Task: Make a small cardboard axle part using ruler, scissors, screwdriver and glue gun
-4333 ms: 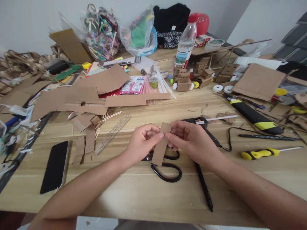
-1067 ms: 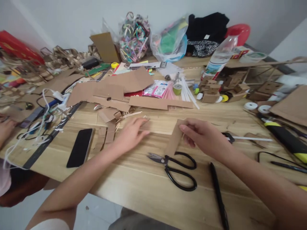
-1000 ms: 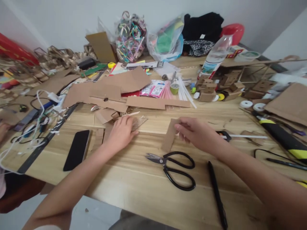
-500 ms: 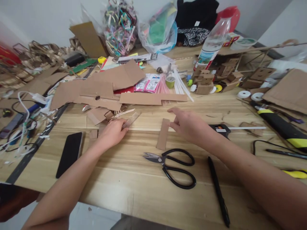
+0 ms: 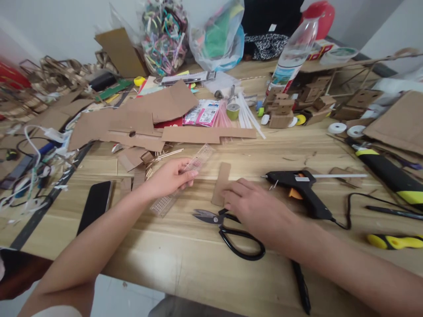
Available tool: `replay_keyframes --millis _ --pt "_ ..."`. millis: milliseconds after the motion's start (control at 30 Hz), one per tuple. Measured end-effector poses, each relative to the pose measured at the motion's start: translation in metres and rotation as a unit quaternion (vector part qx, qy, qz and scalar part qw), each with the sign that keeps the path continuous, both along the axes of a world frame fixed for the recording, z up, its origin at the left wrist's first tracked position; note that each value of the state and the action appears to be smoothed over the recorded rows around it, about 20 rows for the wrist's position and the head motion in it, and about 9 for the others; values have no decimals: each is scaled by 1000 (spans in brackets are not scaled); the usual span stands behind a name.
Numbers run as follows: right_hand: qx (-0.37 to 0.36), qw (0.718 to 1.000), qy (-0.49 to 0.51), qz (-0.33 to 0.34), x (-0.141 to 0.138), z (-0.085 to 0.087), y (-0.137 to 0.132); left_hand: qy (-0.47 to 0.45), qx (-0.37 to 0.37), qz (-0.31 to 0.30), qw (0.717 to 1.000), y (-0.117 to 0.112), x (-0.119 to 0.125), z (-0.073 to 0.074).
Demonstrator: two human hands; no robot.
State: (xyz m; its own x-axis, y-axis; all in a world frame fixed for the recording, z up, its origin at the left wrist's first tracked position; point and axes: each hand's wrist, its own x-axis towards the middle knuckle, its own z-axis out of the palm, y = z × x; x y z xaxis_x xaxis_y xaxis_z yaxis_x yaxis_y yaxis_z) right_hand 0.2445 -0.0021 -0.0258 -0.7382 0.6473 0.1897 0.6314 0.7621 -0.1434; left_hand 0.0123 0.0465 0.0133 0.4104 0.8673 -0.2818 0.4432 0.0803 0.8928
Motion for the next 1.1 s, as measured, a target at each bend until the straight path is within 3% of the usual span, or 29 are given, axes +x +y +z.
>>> replay_keyframes --millis 167,267,333,433,567,700,800,933,1100 --pt "-16 996 91 13 -15 -2 -7 -59 -72 -28 995 2 9 -11" --pt "-39 989 142 2 -5 10 -2 -83 -79 -20 993 -3 11 -13" --pt "-8 987 160 -31 6 17 4 -88 -83 -28 992 -7 13 -12" --pt "73 988 128 -45 20 24 9 -78 -93 -83 989 -15 17 -11" --pt "69 994 74 29 24 20 5 -35 -91 -161 982 -24 19 -11" --pt "75 991 106 30 25 10 -3 42 -13 -201 979 -27 11 -11" --pt "69 992 106 9 28 6 -1 122 122 -176 969 -20 5 -11" --pt "35 995 95 -20 31 4 6 140 302 -166 928 -3 4 -21" --pt "3 995 97 -25 28 1 12 143 339 -218 904 17 4 -39"
